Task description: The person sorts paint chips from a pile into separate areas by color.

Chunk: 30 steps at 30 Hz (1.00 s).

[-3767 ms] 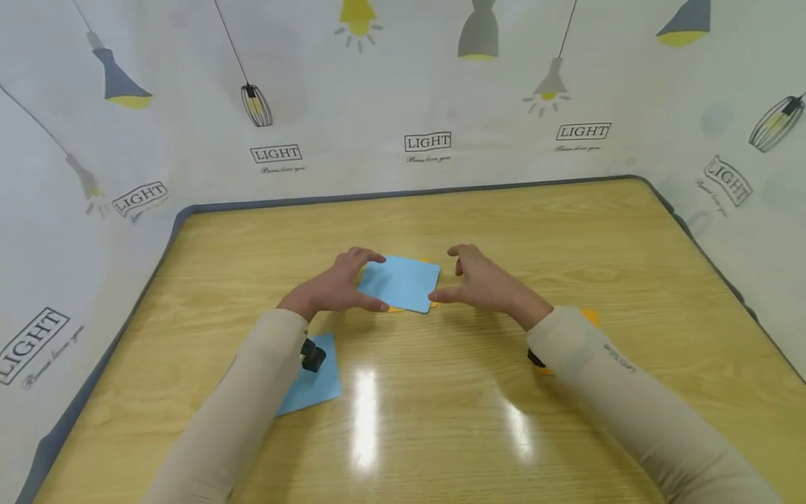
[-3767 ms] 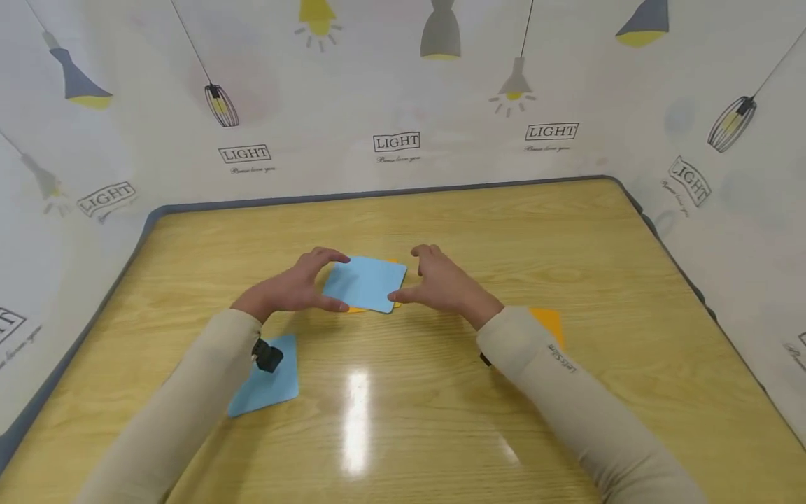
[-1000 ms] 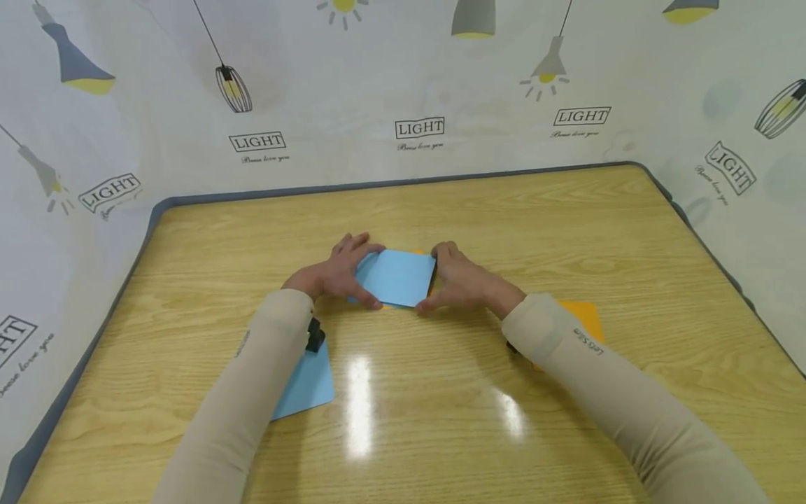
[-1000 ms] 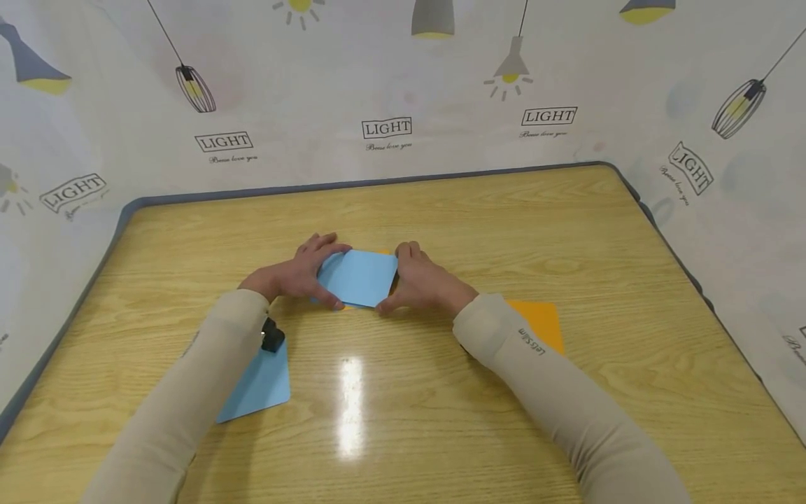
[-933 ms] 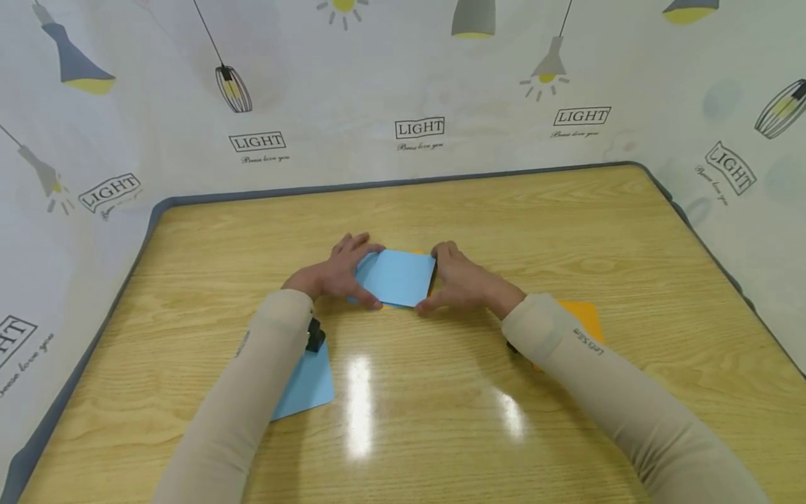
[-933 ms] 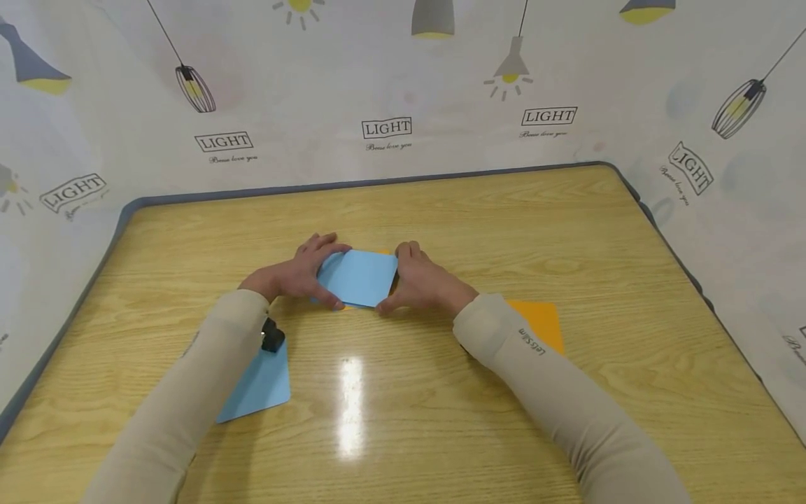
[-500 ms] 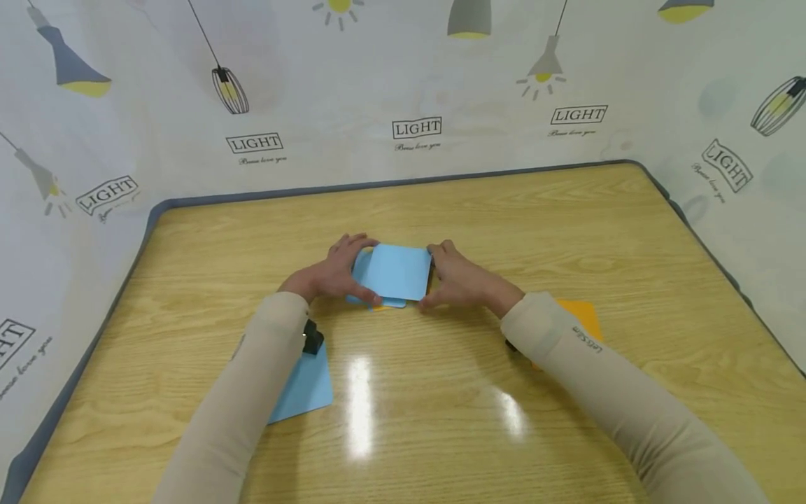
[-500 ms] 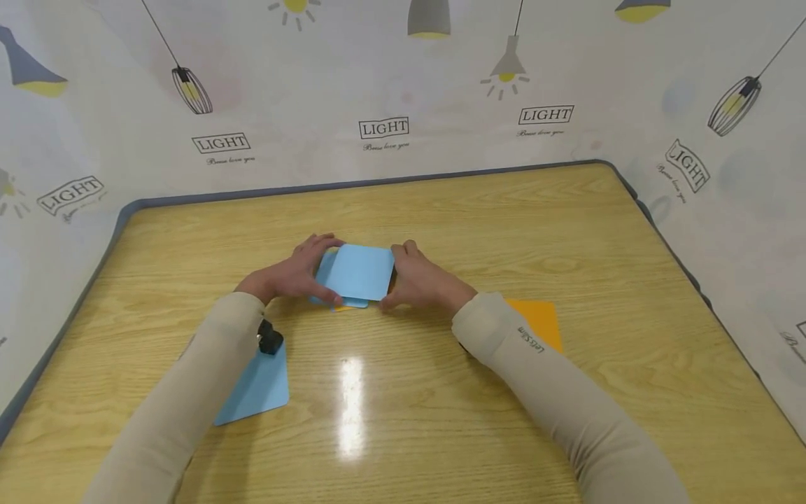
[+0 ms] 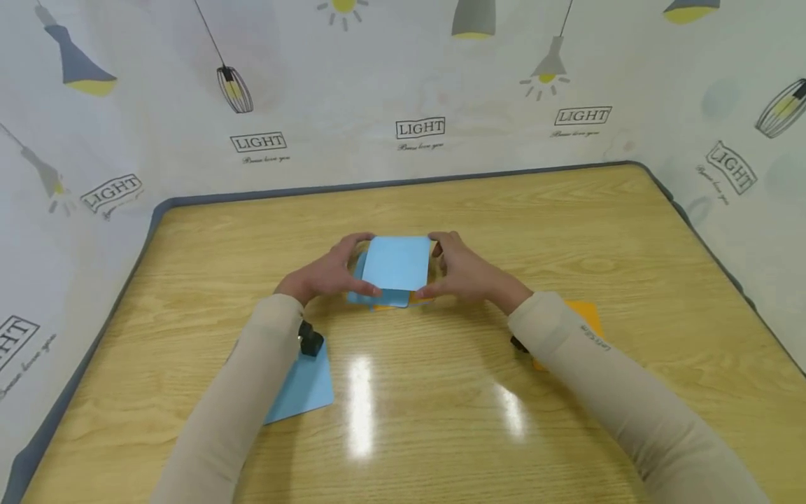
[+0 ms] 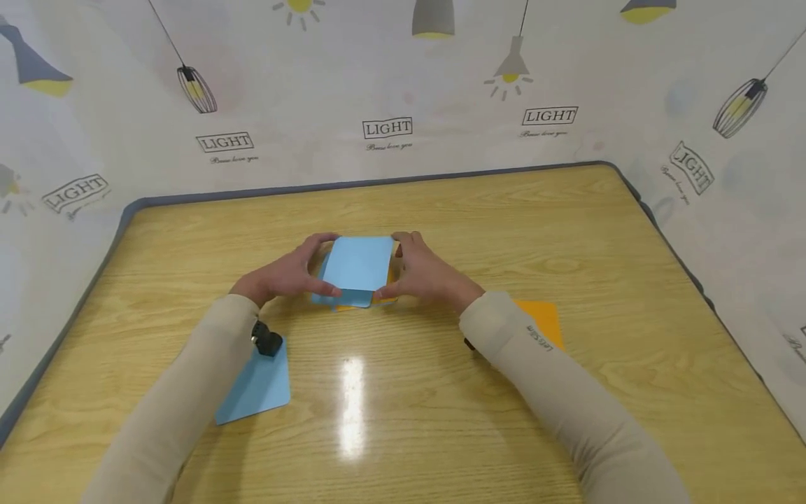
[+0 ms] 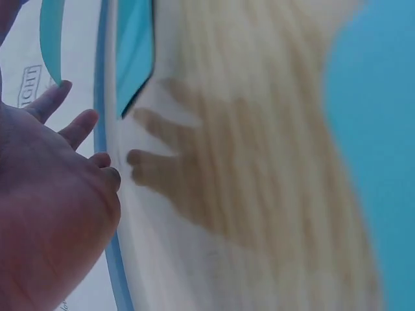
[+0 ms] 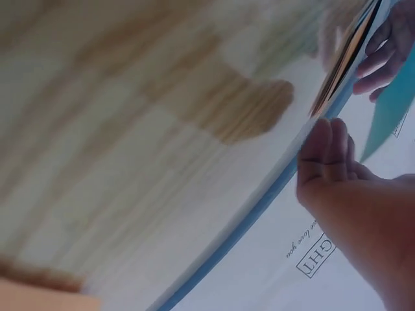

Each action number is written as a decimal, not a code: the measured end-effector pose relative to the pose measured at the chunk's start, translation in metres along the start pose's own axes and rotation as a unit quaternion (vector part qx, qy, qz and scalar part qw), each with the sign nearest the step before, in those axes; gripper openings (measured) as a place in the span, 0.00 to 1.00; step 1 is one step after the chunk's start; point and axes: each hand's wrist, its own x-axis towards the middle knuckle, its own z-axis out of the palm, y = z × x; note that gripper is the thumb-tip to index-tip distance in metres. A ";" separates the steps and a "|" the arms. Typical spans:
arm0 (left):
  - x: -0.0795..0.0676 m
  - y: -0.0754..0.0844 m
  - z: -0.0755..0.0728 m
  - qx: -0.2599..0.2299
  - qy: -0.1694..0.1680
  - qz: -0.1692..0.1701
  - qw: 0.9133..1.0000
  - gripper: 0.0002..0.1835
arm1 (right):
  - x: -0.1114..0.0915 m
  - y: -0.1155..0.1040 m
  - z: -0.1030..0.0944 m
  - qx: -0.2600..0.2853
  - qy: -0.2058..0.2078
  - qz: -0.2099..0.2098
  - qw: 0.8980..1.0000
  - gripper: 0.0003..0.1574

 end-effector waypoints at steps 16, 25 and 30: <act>-0.046 0.018 -0.005 -0.109 0.051 0.052 0.991 0.57 | -0.010 -0.008 0.001 0.097 0.008 -0.090 0.991 0.63; -0.107 0.014 -0.009 -0.117 0.096 0.076 0.986 0.53 | -0.010 -0.041 0.025 0.131 -0.031 -0.145 0.980 0.60; -0.137 0.006 -0.008 -0.134 0.111 0.079 0.982 0.53 | -0.008 -0.058 0.041 0.143 -0.053 -0.165 0.974 0.59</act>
